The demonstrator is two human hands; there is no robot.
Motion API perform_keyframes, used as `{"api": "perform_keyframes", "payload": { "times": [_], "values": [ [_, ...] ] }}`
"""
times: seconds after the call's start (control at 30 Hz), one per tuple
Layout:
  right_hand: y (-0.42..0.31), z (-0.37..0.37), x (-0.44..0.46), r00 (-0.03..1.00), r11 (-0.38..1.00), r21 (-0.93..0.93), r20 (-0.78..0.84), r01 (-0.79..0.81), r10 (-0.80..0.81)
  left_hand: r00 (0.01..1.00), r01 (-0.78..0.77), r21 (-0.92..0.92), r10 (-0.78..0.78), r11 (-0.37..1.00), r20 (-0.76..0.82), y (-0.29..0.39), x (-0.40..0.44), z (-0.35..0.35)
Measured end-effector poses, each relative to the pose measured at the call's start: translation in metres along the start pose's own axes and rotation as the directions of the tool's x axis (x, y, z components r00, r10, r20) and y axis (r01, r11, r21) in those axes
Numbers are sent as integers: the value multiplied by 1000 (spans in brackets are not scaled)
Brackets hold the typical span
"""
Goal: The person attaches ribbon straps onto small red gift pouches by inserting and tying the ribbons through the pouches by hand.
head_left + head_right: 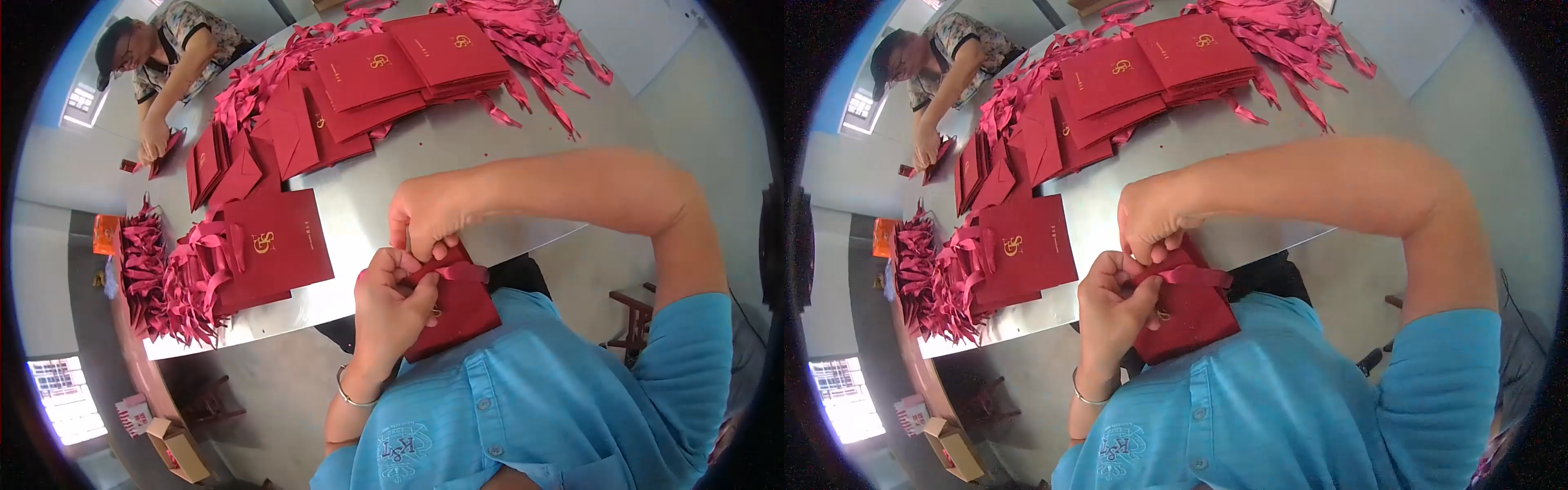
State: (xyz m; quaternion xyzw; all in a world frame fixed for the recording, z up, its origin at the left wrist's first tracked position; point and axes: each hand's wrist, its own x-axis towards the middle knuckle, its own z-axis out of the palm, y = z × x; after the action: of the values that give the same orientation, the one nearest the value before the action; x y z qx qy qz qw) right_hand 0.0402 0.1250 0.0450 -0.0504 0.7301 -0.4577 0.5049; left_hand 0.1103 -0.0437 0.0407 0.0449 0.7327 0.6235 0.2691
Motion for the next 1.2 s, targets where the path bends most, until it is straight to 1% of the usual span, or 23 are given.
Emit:
{"api": "perform_keyframes", "payload": {
  "times": [0.07, 0.1, 0.17, 0.2, 0.27, 0.3, 0.37, 0.4, 0.47, 0.5, 0.57, 0.6, 0.67, 0.7, 0.77, 0.8, 0.87, 0.9, 1.0, 1.07, 1.1, 1.17, 1.2],
  "values": [
    [2, 4, -7, 963, 992, 26, -244, 124, -114, 999, 3, -38, -2, 999, 36, -9, 3, -5],
    [5, 1, -7, 964, 993, 18, -241, 119, -111, 997, 7, -66, -2, 998, 76, -12, 4, -6],
    [15, -8, 2, 901, 965, 97, -391, 243, -187, 996, 12, -65, -6, 998, 84, -10, 4, -4],
    [20, -11, 6, 903, 966, 91, -386, 241, -189, 995, 16, -57, -10, 998, 99, -8, 5, -3],
    [27, -19, 14, 738, 888, 77, -591, 453, -325, 997, 26, -31, -24, 999, 75, -9, 10, -3],
    [33, -21, 20, 739, 889, 67, -586, 453, -332, 998, 44, 1, -44, 999, 55, -10, 13, -4],
    [45, -22, 27, 468, 795, -144, -741, 590, -481, 997, 17, 45, -20, 999, 70, -15, 18, -8],
    [50, -22, 21, 471, 795, -148, -736, 589, -486, 995, -7, 93, -2, 996, 96, -18, 20, -10],
    [58, -19, 4, 566, 948, -173, -768, 268, -300, 996, -15, 62, 10, 998, 86, -22, 21, -10],
    [59, -19, -1, 568, 947, -178, -765, 266, -303, 996, -22, 37, 19, 999, 83, -23, 22, -10],
    [61, -17, -8, 798, 987, 84, -600, 139, -61, 996, -32, 54, 28, 998, 82, -23, 23, -10],
    [61, -17, -8, 795, 986, 84, -603, 141, -63, 996, -41, 74, 35, 996, 85, -23, 23, -10],
    [61, -15, -6, 877, 953, 160, -453, 258, -162, 994, -72, 76, 66, 994, 83, -26, 23, -7],
    [61, -14, -3, 875, 952, 159, -455, 260, -163, 993, -98, 76, 92, 992, 78, -27, 23, -6],
    [60, -12, 8, 900, 880, 334, -387, 339, -200, 993, -99, 112, 91, 989, 73, -25, 22, -3],
    [59, -12, 11, 901, 880, 333, -385, 339, -201, 994, -97, 146, 88, 985, 67, -25, 22, -2],
    [57, -14, 18, 800, 786, 392, -563, 478, -206, 993, -113, 177, 105, 978, 56, -29, 24, -1],
    [57, -16, 20, 803, 787, 393, -560, 475, -205, 991, -130, 210, 123, 969, 50, -32, 25, 0],
    [62, -23, 28, 714, 731, 349, -650, 586, -261, 981, -191, 296, 190, 936, 32, -38, 29, 3],
    [73, -27, 38, 645, 825, 143, -700, 546, -306, 976, -212, 303, 217, 929, 18, -43, 31, 4],
    [74, -27, 40, 646, 827, 144, -701, 544, -303, 970, -230, 313, 242, 922, 0, -45, 32, 5],
    [76, -26, 43, 496, 889, -238, -759, 390, -421, 962, -255, 364, 274, 896, 0, -49, 34, 5],
    [73, -25, 37, 499, 890, -236, -758, 389, -419, 952, -279, 419, 306, 864, 1, -52, 35, 5]
  ]
}}
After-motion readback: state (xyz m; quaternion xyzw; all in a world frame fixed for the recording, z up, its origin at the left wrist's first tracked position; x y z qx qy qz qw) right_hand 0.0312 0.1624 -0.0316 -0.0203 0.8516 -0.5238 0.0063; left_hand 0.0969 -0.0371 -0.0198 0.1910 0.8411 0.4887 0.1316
